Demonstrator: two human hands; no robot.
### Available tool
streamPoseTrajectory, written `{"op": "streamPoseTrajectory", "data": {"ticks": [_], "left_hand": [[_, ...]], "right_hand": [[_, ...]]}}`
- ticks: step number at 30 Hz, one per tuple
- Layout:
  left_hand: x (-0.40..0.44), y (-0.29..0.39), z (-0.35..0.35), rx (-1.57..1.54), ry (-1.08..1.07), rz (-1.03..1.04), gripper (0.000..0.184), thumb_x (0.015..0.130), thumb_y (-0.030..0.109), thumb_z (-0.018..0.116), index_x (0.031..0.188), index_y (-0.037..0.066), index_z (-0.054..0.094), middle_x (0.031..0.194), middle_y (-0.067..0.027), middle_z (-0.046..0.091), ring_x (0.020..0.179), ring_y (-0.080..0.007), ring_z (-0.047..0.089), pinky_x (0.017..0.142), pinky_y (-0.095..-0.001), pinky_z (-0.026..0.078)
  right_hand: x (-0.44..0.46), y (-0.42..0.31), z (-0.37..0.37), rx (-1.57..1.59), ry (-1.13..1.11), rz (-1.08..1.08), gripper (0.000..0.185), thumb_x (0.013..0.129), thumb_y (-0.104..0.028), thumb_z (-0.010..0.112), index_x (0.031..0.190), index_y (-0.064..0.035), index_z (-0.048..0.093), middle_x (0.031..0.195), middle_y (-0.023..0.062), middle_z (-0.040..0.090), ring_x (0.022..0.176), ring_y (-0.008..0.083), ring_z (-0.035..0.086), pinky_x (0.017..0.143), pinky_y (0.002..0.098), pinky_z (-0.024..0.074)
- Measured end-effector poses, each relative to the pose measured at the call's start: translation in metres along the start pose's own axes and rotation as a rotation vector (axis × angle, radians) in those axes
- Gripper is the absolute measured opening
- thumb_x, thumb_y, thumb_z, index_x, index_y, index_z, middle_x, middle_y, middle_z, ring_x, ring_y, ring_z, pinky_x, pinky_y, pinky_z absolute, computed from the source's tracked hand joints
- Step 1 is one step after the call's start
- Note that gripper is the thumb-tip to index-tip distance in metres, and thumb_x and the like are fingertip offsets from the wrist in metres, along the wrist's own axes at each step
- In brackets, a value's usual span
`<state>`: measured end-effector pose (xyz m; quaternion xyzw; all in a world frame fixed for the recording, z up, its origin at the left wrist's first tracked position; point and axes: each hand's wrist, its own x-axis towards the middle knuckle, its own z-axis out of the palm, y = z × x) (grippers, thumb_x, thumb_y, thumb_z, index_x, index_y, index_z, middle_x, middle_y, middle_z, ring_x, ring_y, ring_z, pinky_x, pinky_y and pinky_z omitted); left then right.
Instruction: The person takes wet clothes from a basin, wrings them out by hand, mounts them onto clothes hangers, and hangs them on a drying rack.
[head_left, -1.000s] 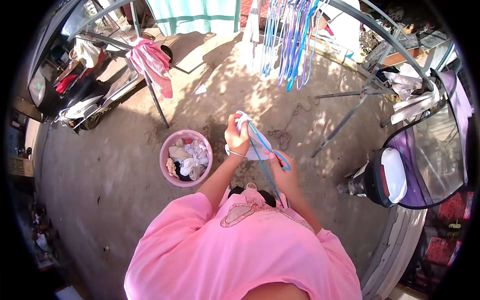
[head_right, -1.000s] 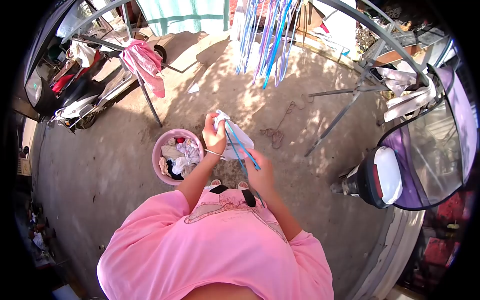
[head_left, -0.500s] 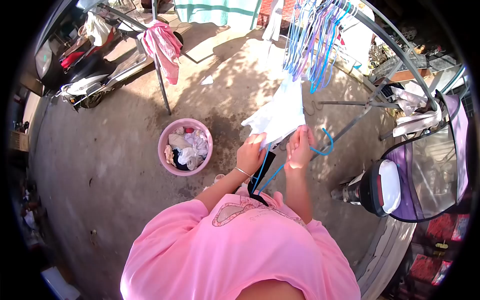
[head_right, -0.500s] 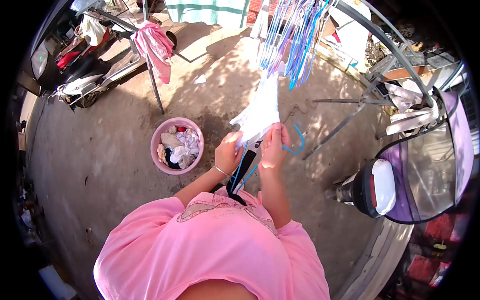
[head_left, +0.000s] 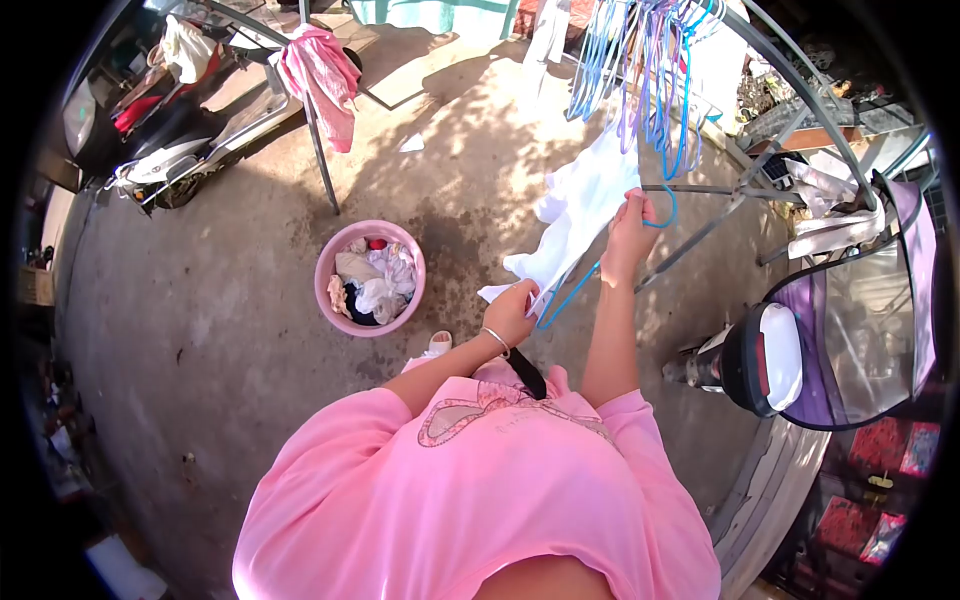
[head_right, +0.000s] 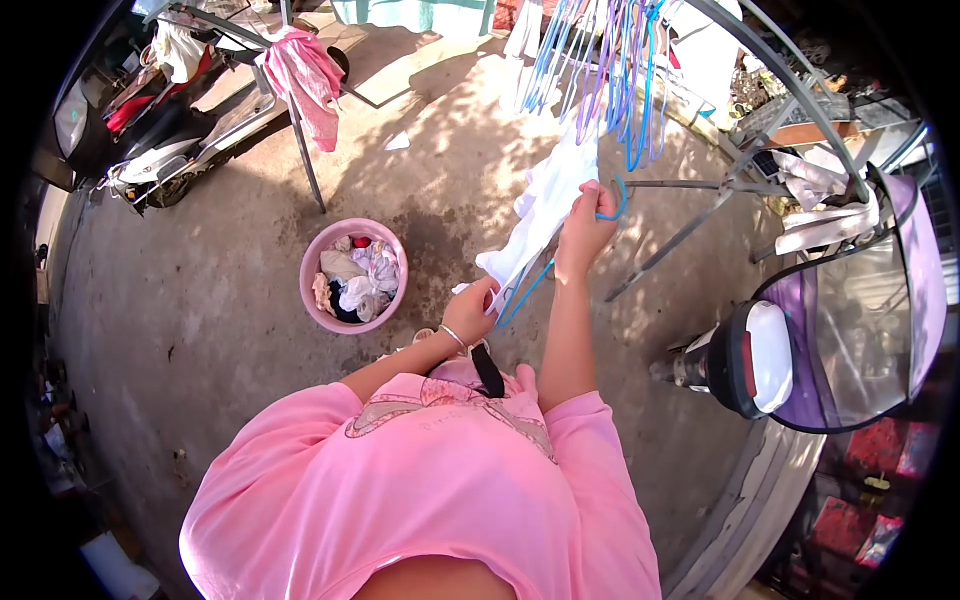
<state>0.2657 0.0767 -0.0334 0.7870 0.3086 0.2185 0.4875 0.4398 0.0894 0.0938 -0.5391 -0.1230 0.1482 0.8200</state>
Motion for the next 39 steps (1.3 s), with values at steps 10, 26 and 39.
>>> {"op": "streamPoseTrajectory", "data": {"ticks": [10, 26, 39], "left_hand": [[-0.002, -0.012, 0.001, 0.092, -0.06, -0.167, 0.027, 0.072, 0.008, 0.061, 0.095, 0.01, 0.046, 0.068, -0.0116, 0.058, 0.068, -0.0319, 0.06, 0.06, -0.0428, 0.045], [-0.024, 0.023, -0.02, 0.019, -0.087, -0.293, 0.038, 0.071, 0.012, 0.065, 0.099, 0.008, 0.04, 0.067, -0.0108, 0.058, 0.065, -0.031, 0.06, 0.058, -0.0412, 0.046], [0.018, 0.07, -0.012, -0.185, -0.219, 0.092, 0.034, 0.078, 0.014, 0.057, 0.102, -0.001, 0.038, 0.081, -0.0211, 0.057, 0.074, -0.0385, 0.057, 0.066, -0.0433, 0.045]], "right_hand": [[-0.003, 0.01, 0.018, -0.18, 0.062, -0.02, 0.02, 0.09, -0.017, 0.051, 0.078, -0.0014, 0.055, 0.054, -0.0055, 0.036, 0.049, 0.0038, 0.03, 0.046, 0.0232, 0.022], [-0.002, 0.033, 0.031, -0.523, 0.037, -0.269, 0.02, 0.09, -0.016, 0.049, 0.075, -0.0042, 0.055, 0.054, -0.0065, 0.034, 0.049, 0.0041, 0.03, 0.046, 0.0231, 0.0227], [-0.038, -0.016, 0.002, -0.217, -0.199, 0.198, 0.02, 0.093, -0.023, 0.051, 0.081, -0.0073, 0.053, 0.052, -0.0087, 0.03, 0.041, -0.0001, 0.019, 0.038, 0.0203, 0.0121]]}}
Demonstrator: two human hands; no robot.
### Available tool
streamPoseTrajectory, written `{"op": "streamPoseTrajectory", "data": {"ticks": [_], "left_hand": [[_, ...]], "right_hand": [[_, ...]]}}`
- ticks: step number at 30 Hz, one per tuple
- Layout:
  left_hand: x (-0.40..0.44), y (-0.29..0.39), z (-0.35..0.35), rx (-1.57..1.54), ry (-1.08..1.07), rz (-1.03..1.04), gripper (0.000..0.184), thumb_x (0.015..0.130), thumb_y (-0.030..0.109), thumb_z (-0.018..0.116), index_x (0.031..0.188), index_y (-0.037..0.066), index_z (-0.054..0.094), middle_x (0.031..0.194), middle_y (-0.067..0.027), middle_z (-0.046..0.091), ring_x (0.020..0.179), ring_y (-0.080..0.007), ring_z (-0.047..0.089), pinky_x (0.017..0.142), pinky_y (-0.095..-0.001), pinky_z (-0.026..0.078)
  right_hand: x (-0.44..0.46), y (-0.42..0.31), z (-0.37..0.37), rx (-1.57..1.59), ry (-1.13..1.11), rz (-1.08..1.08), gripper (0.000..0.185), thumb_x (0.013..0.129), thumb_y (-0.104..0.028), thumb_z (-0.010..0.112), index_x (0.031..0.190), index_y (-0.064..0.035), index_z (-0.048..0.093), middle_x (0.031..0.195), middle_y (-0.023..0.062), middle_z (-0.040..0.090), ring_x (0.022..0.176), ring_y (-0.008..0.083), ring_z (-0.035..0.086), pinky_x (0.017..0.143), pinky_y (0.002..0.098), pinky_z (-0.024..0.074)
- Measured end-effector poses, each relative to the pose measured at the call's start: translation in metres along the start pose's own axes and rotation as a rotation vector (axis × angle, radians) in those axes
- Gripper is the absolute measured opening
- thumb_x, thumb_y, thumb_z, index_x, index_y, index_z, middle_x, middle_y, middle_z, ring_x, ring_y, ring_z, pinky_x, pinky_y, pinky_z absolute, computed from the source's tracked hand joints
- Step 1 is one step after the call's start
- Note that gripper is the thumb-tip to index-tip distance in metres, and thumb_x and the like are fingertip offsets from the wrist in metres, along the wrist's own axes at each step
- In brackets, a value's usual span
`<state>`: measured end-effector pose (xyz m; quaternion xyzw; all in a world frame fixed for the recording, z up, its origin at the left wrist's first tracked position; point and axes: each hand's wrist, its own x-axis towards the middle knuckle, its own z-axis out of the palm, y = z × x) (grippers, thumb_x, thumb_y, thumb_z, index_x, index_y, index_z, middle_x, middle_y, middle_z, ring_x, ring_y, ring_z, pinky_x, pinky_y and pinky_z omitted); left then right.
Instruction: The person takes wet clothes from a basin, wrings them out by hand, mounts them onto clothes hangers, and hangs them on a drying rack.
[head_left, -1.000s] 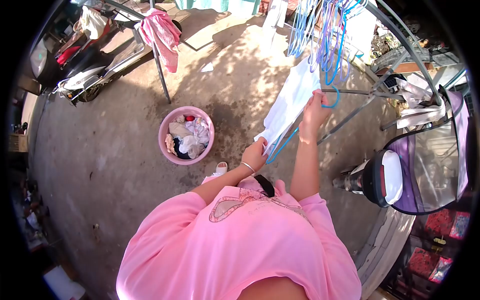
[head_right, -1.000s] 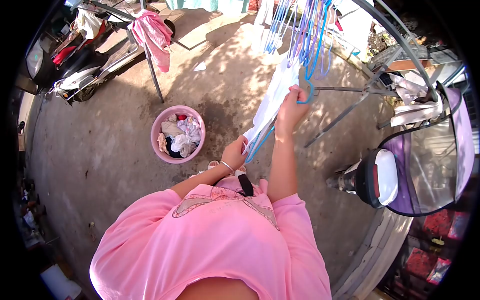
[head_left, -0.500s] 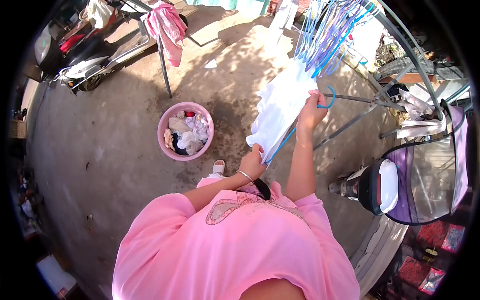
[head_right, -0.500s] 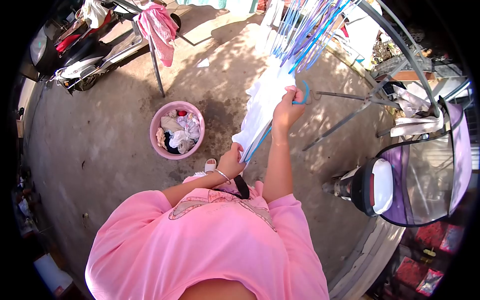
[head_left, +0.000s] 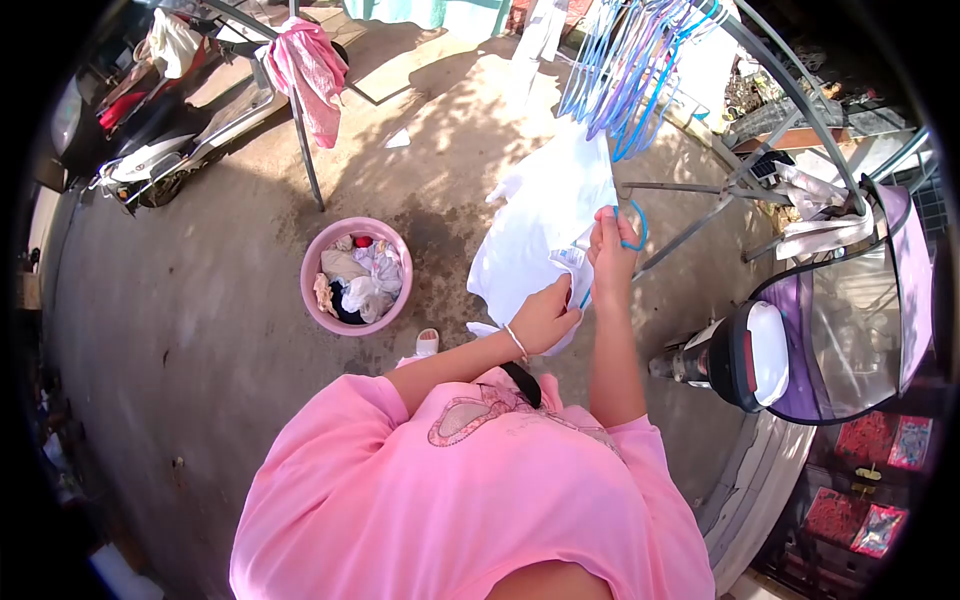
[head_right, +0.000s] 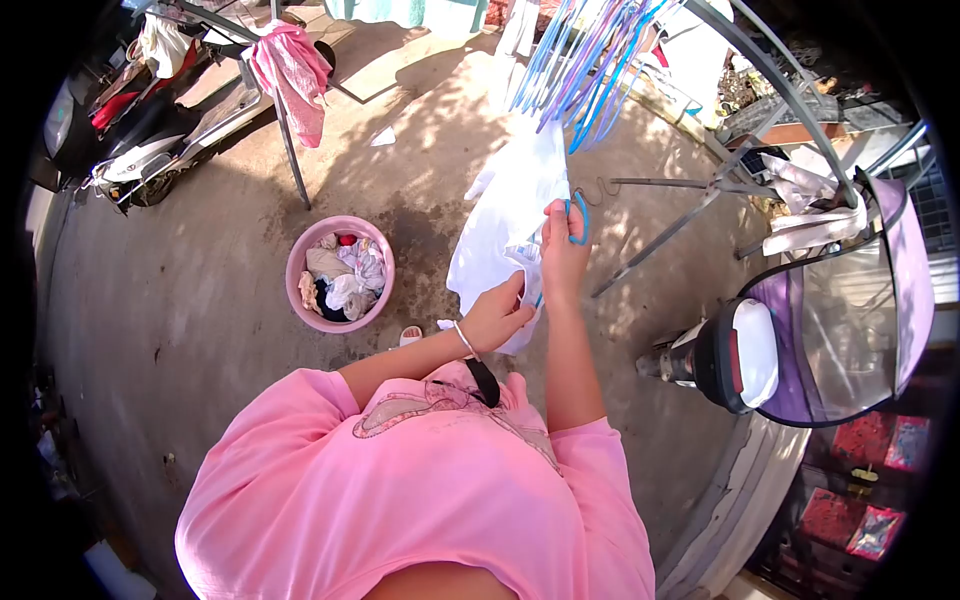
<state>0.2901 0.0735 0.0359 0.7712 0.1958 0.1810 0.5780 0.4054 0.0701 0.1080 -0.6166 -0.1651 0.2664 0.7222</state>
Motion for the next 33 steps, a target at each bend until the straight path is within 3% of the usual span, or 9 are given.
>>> {"op": "streamPoseTrajectory", "data": {"ticks": [2, 5, 11, 17, 19, 23, 26, 30, 33], "left_hand": [[0.003, 0.029, -0.005, -0.083, -0.099, -0.023, 0.033, 0.081, 0.016, 0.059, 0.103, 0.001, 0.039, 0.083, -0.0139, 0.058, 0.072, -0.0235, 0.06, 0.065, -0.0333, 0.047], [0.012, 0.04, -0.008, -0.309, -0.207, -0.008, 0.03, 0.083, 0.018, 0.06, 0.101, 0.0, 0.044, 0.086, -0.0091, 0.06, 0.077, -0.0162, 0.061, 0.069, -0.0292, 0.048], [0.027, 0.041, -0.017, -0.616, -0.537, 0.061, 0.023, 0.082, 0.017, 0.062, 0.096, -0.001, 0.054, 0.088, -0.0078, 0.065, 0.076, -0.0145, 0.062, 0.07, -0.0265, 0.049], [0.03, 0.066, -0.035, -0.537, -0.772, 0.155, 0.017, 0.084, 0.012, 0.059, 0.097, 0.001, 0.061, 0.084, -0.0061, 0.065, 0.077, -0.0109, 0.063, 0.067, -0.0248, 0.049], [0.051, 0.065, -0.046, -0.701, -0.52, 0.035, 0.016, 0.086, 0.01, 0.057, 0.098, 0.002, 0.061, 0.084, -0.0058, 0.065, 0.074, -0.0101, 0.063, 0.063, -0.0235, 0.05], [0.113, 0.064, -0.057, -0.442, 0.184, 0.205, 0.019, 0.09, 0.017, 0.053, 0.1, 0.002, 0.061, 0.079, -0.0058, 0.063, 0.074, -0.0136, 0.064, 0.064, -0.0253, 0.049], [0.157, 0.071, -0.045, -0.284, 0.314, 0.427, 0.027, 0.093, 0.025, 0.048, 0.098, 0.002, 0.061, 0.077, -0.007, 0.062, 0.072, -0.0175, 0.062, 0.066, -0.0291, 0.048], [0.175, 0.079, -0.034, -0.119, -0.01, 0.396, 0.034, 0.095, 0.031, 0.045, 0.095, 0.002, 0.062, 0.073, -0.0043, 0.06, 0.068, -0.0161, 0.056, 0.066, -0.0307, 0.044], [0.162, 0.081, -0.03, -0.312, -0.21, 0.345, 0.03, 0.094, 0.028, 0.049, 0.09, 0.001, 0.062, 0.072, 0.0013, 0.053, 0.067, -0.0098, 0.048, 0.063, -0.027, 0.04]], "right_hand": [[0.0, -0.009, -0.009, -0.054, 0.0, -0.011, 0.021, 0.093, -0.024, 0.052, 0.081, -0.0076, 0.054, 0.052, -0.009, 0.03, 0.041, -0.0001, 0.019, 0.038, 0.0206, 0.0112], [-0.006, -0.037, -0.015, -0.071, -0.009, -0.012, 0.02, 0.092, -0.023, 0.052, 0.082, -0.0068, 0.055, 0.052, -0.0089, 0.029, 0.041, -0.0002, 0.02, 0.038, 0.0203, 0.0116], [-0.029, -0.092, -0.04, -0.149, -0.122, 0.034, 0.02, 0.092, -0.021, 0.051, 0.083, -0.0042, 0.057, 0.052, -0.0089, 0.03, 0.043, -0.0004, 0.022, 0.039, 0.0194, 0.0141], [-0.057, -0.145, -0.081, -0.241, -0.111, 0.044, 0.022, 0.093, -0.02, 0.048, 0.087, -0.0011, 0.058, 0.051, -0.0078, 0.029, 0.041, -0.0004, 0.02, 0.035, 0.0181, 0.014], [-0.062, -0.163, -0.095, -0.266, -0.143, 0.056, 0.021, 0.094, -0.019, 0.047, 0.088, -0.0015, 0.058, 0.051, -0.0084, 0.029, 0.039, -0.0008, 0.018, 0.035, 0.0178, 0.0138], [-0.078, -0.191, -0.11, -0.308, -0.085, 0.077, 0.023, 0.094, -0.02, 0.045, 0.087, -0.0015, 0.057, 0.051, -0.0087, 0.029, 0.039, -0.0007, 0.018, 0.035, 0.0181, 0.0138], [-0.09, -0.203, -0.114, -0.499, -0.077, -0.006, 0.03, 0.095, -0.025, 0.043, 0.084, -0.0011, 0.057, 0.051, -0.0083, 0.03, 0.041, -0.0003, 0.019, 0.038, 0.0195, 0.0121], [-0.102, -0.213, -0.129, -0.549, -0.101, 0.001, 0.03, 0.094, -0.025, 0.043, 0.081, -0.002, 0.057, 0.049, -0.0073, 0.032, 0.043, -0.0006, 0.024, 0.04, 0.0197, 0.0137], [-0.112, -0.215, -0.143, -0.563, -0.068, 0.042, 0.03, 0.094, -0.025, 0.044, 0.079, -0.0022, 0.058, 0.049, -0.0069, 0.033, 0.043, 0.0, 0.024, 0.041, 0.0199, 0.0153]]}}
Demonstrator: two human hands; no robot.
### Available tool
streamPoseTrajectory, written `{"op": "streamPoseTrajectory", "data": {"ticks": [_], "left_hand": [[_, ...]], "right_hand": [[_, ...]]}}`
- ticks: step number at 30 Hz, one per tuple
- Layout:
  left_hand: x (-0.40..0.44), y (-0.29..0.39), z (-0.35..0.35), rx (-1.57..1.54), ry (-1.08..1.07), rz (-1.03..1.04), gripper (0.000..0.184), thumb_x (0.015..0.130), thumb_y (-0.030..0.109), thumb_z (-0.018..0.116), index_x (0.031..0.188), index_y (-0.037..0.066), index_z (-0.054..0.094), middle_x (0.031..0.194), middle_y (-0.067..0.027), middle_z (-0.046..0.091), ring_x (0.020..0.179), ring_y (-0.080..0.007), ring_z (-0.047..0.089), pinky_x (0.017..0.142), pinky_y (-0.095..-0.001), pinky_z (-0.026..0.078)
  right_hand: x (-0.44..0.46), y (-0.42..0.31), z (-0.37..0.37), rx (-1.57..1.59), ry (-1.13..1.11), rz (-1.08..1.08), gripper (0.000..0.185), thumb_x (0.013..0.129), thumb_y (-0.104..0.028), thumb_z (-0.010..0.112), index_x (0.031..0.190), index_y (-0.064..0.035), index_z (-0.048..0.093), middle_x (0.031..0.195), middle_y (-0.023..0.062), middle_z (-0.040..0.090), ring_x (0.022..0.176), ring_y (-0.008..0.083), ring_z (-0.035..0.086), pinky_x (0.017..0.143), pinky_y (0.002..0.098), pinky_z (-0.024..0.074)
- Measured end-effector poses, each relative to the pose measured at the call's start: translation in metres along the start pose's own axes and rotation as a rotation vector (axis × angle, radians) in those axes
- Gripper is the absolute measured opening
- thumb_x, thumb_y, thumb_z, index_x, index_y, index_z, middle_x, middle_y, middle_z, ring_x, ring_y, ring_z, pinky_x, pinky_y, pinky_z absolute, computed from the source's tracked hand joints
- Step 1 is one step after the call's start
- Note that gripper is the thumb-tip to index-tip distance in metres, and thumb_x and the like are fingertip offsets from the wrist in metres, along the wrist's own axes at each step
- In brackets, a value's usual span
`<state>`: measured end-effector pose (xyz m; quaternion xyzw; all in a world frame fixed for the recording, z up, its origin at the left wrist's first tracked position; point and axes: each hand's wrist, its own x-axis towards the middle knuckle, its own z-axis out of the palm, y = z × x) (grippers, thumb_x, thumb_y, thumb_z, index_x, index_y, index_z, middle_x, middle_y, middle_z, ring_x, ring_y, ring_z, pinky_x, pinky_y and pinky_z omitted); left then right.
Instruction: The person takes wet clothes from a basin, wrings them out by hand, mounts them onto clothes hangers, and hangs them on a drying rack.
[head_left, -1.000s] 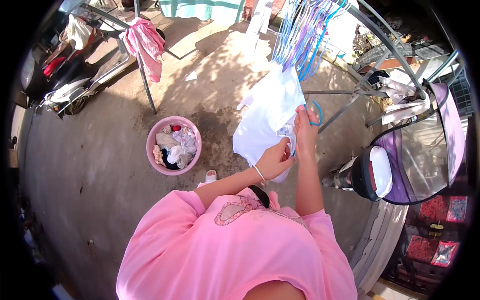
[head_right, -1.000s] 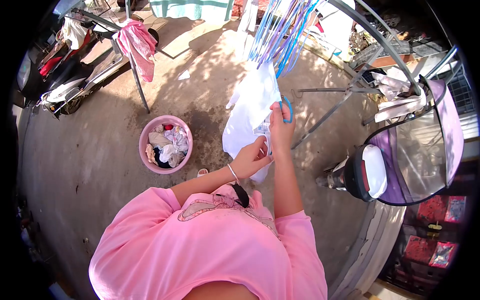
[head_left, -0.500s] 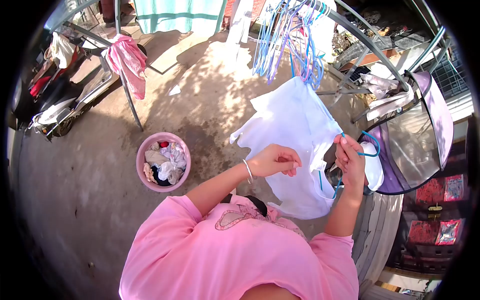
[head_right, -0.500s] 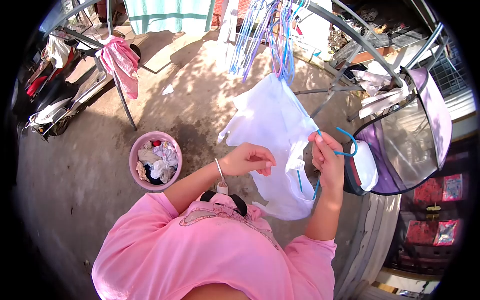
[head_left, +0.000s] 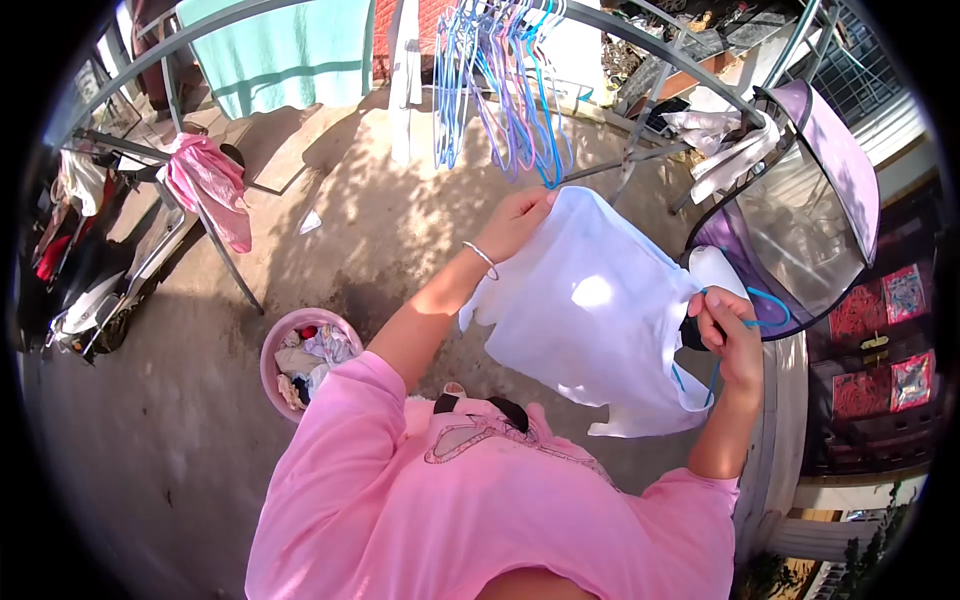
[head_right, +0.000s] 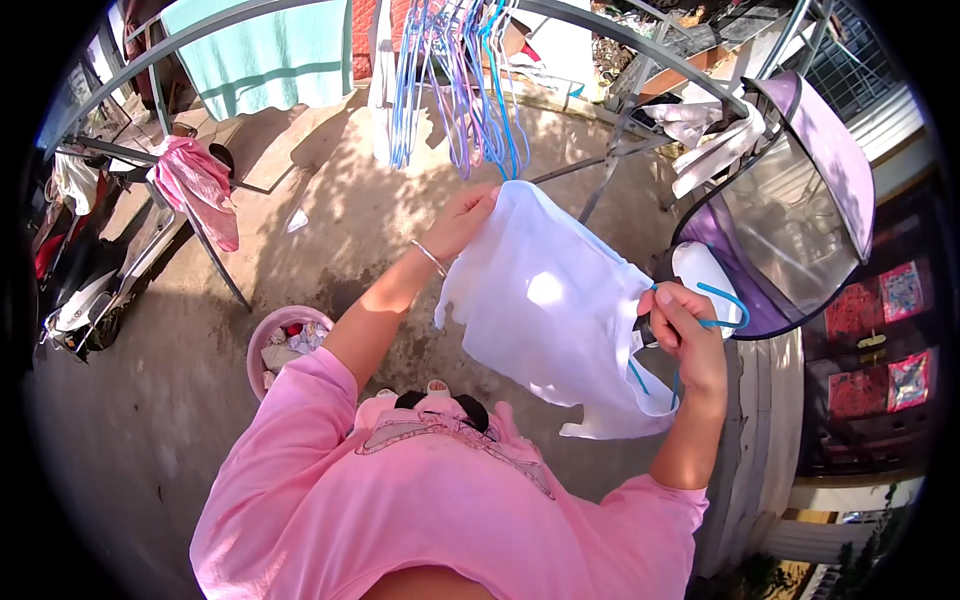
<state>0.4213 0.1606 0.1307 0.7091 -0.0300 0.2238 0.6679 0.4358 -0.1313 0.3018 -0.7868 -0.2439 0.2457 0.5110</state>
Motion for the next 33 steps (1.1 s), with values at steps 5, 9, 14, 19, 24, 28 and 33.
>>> {"op": "streamPoseTrajectory", "data": {"ticks": [5, 9, 14, 19, 24, 28, 33], "left_hand": [[-0.015, 0.012, -0.013, -0.2, 0.325, 0.133, 0.021, 0.092, 0.018, 0.054, 0.08, 0.001, 0.057, 0.075, 0.0036, 0.041, 0.068, -0.0049, 0.036, 0.061, -0.0207, 0.031], [-0.031, 0.018, -0.027, -0.081, 0.464, 0.306, 0.022, 0.092, 0.019, 0.053, 0.079, 0.001, 0.054, 0.078, 0.0019, 0.044, 0.074, -0.0069, 0.039, 0.068, -0.0213, 0.032], [-0.053, 0.016, -0.036, -0.175, 0.552, 0.147, 0.022, 0.093, 0.02, 0.052, 0.079, 0.003, 0.055, 0.074, 0.0046, 0.047, 0.072, -0.0055, 0.041, 0.069, -0.0195, 0.033], [-0.072, -0.004, -0.059, -0.245, 0.597, -0.048, 0.016, 0.092, 0.017, 0.052, 0.084, 0.005, 0.058, 0.075, 0.006, 0.051, 0.069, -0.0016, 0.041, 0.064, -0.0174, 0.032], [-0.087, -0.026, -0.094, -0.297, 0.512, -0.089, 0.015, 0.092, 0.02, 0.054, 0.095, 0.006, 0.058, 0.086, 0.001, 0.059, 0.08, -0.0059, 0.051, 0.075, -0.0209, 0.039], [-0.077, 0.009, -0.074, -0.122, 0.279, -0.071, 0.05, 0.095, 0.048, 0.036, 0.104, 0.003, 0.057, 0.085, -0.0024, 0.059, 0.08, -0.0126, 0.056, 0.079, -0.0284, 0.042], [-0.091, 0.007, -0.061, 0.116, -0.149, -0.021, 0.034, 0.092, 0.026, 0.05, 0.092, -0.005, 0.064, 0.076, -0.0071, 0.058, 0.074, -0.0154, 0.053, 0.067, -0.0258, 0.041]], "right_hand": [[-0.009, 0.01, -0.021, -0.002, -0.096, 0.02, 0.036, 0.092, -0.031, 0.048, 0.085, 0.001, 0.063, 0.047, -0.0062, 0.035, 0.04, 0.0014, 0.024, 0.041, 0.0204, 0.0156], [-0.009, 0.021, -0.035, 0.009, -0.18, 0.076, 0.037, 0.093, -0.032, 0.049, 0.088, 0.0016, 0.064, 0.047, -0.0057, 0.035, 0.041, 0.0015, 0.025, 0.041, 0.0213, 0.0174], [0.004, 0.017, -0.029, -0.086, -0.074, -0.125, 0.021, 0.087, -0.018, 0.058, 0.1, -0.0032, 0.066, 0.055, -0.005, 0.044, 0.049, 0.0023, 0.034, 0.043, 0.0202, 0.0211], [0.024, 0.01, -0.011, -0.041, -0.091, -0.112, 0.025, 0.083, -0.013, 0.062, 0.104, -0.0022, 0.065, 0.067, -0.0026, 0.059, 0.052, 0.0013, 0.039, 0.045, 0.02, 0.0275], [0.038, -0.016, -0.009, -0.123, -0.154, -0.337, 0.022, 0.085, -0.012, 0.057, 0.103, -0.0002, 0.065, 0.07, -0.0015, 0.062, 0.055, 0.002, 0.042, 0.049, 0.0199, 0.0311], [0.058, 0.006, 0.016, -0.206, -0.255, -0.43, 0.02, 0.088, -0.005, 0.053, 0.103, 0.0023, 0.063, 0.077, 0.0016, 0.061, 0.069, 0.006, 0.051, 0.06, 0.0207, 0.0378], [0.058, 0.02, 0.02, -0.22, -0.246, -0.332, 0.02, 0.086, -0.006, 0.056, 0.102, 0.0019, 0.065, 0.072, 0.0007, 0.062, 0.064, 0.0039, 0.05, 0.055, 0.0196, 0.0367]]}}
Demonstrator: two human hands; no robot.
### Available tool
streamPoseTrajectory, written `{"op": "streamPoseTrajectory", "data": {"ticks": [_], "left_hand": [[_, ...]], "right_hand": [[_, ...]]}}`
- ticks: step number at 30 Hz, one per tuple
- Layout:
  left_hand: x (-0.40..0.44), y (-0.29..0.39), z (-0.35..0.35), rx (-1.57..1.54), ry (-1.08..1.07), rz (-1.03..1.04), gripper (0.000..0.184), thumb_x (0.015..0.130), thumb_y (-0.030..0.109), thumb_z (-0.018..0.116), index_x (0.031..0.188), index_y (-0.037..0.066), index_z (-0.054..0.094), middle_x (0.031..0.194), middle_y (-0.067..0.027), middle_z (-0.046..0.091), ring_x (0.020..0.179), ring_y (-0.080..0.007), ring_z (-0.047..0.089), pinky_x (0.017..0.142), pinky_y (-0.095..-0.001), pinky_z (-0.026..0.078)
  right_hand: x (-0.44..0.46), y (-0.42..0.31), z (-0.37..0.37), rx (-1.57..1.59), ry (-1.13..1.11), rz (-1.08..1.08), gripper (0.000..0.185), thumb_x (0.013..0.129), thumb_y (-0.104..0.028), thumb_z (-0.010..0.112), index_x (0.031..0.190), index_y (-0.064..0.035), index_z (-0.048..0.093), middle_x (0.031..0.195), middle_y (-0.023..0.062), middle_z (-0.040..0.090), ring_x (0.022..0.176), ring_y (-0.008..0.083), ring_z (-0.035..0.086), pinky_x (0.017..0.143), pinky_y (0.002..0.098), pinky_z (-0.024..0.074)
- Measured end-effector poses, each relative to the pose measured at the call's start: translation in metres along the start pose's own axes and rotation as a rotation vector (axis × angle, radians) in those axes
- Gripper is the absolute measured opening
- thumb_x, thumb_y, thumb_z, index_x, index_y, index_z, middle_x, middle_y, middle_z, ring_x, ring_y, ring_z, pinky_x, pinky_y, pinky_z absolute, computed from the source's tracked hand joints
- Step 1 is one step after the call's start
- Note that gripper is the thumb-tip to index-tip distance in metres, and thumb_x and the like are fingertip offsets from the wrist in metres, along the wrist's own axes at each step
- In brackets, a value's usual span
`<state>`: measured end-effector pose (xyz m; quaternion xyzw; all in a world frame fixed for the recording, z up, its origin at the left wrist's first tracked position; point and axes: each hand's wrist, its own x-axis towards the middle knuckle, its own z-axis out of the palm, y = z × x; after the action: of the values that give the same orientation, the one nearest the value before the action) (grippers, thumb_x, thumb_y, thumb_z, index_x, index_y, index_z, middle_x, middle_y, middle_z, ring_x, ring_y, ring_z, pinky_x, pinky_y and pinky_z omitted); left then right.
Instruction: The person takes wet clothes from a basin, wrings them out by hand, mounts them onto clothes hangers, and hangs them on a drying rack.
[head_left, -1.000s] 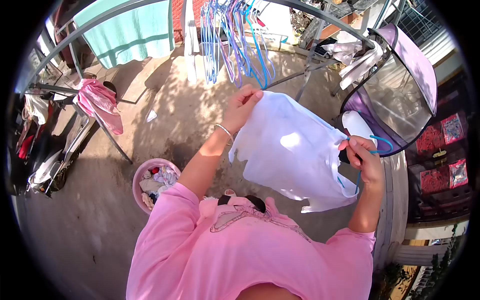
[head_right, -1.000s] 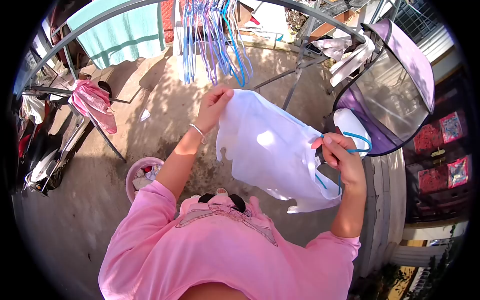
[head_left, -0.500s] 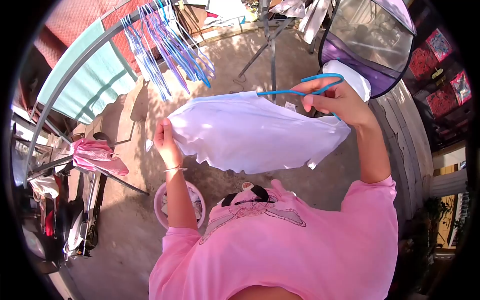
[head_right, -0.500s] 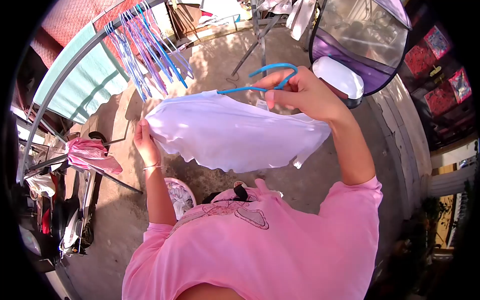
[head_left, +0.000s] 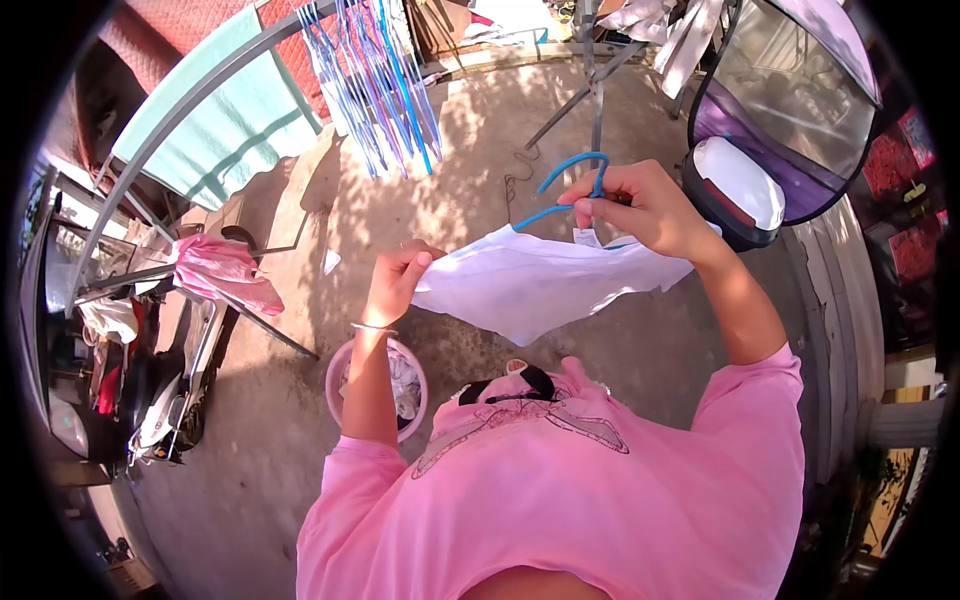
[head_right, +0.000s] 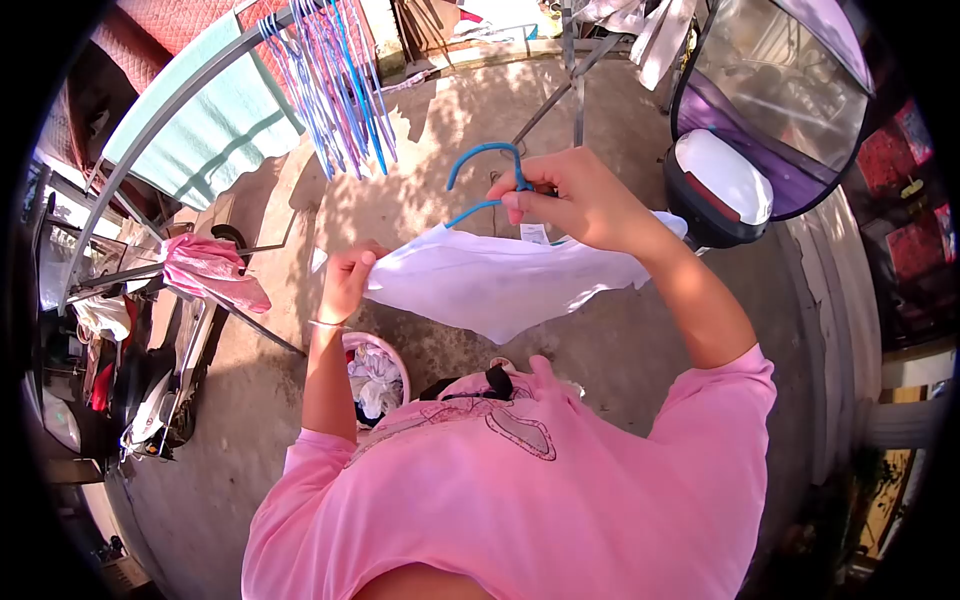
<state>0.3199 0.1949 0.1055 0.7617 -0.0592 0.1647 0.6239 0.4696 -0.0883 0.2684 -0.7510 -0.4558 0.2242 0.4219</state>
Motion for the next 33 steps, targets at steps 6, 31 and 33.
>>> {"op": "streamPoseTrajectory", "data": {"ticks": [6, 31, 33], "left_hand": [[0.011, 0.036, 0.016, 0.281, 0.114, 0.04, 0.016, 0.082, 0.015, 0.065, 0.084, -0.001, 0.066, 0.071, -0.0055, 0.053, 0.067, -0.0152, 0.05, 0.059, -0.0269, 0.038], [-0.006, 0.001, 0.035, 0.425, 0.149, 0.055, 0.016, 0.077, 0.014, 0.07, 0.089, 0.004, 0.067, 0.077, -0.0097, 0.061, 0.065, -0.0234, 0.058, 0.058, -0.0298, 0.045], [-0.01, -0.015, 0.029, 0.387, 0.152, 0.026, 0.023, 0.078, 0.012, 0.067, 0.1, 0.005, 0.064, 0.088, -0.0108, 0.062, 0.078, -0.0237, 0.061, 0.068, -0.029, 0.048]], "right_hand": [[-0.007, 0.011, -0.002, 0.086, 0.058, -0.01, 0.017, 0.083, -0.007, 0.059, 0.096, 0.0007, 0.067, 0.065, -0.0006, 0.061, 0.056, 0.0029, 0.045, 0.049, 0.0215, 0.0329], [-0.083, 0.112, 0.024, -0.15, 0.446, 0.06, 0.016, 0.075, -0.002, 0.065, 0.09, 0.0002, 0.067, 0.063, 0.0046, 0.046, 0.058, 0.0112, 0.043, 0.051, 0.0256, 0.0306], [-0.082, 0.11, 0.021, -0.156, 0.512, 0.127, 0.015, 0.075, -0.002, 0.065, 0.09, -0.0004, 0.068, 0.061, 0.0039, 0.044, 0.058, 0.0104, 0.042, 0.051, 0.0248, 0.0295]]}}
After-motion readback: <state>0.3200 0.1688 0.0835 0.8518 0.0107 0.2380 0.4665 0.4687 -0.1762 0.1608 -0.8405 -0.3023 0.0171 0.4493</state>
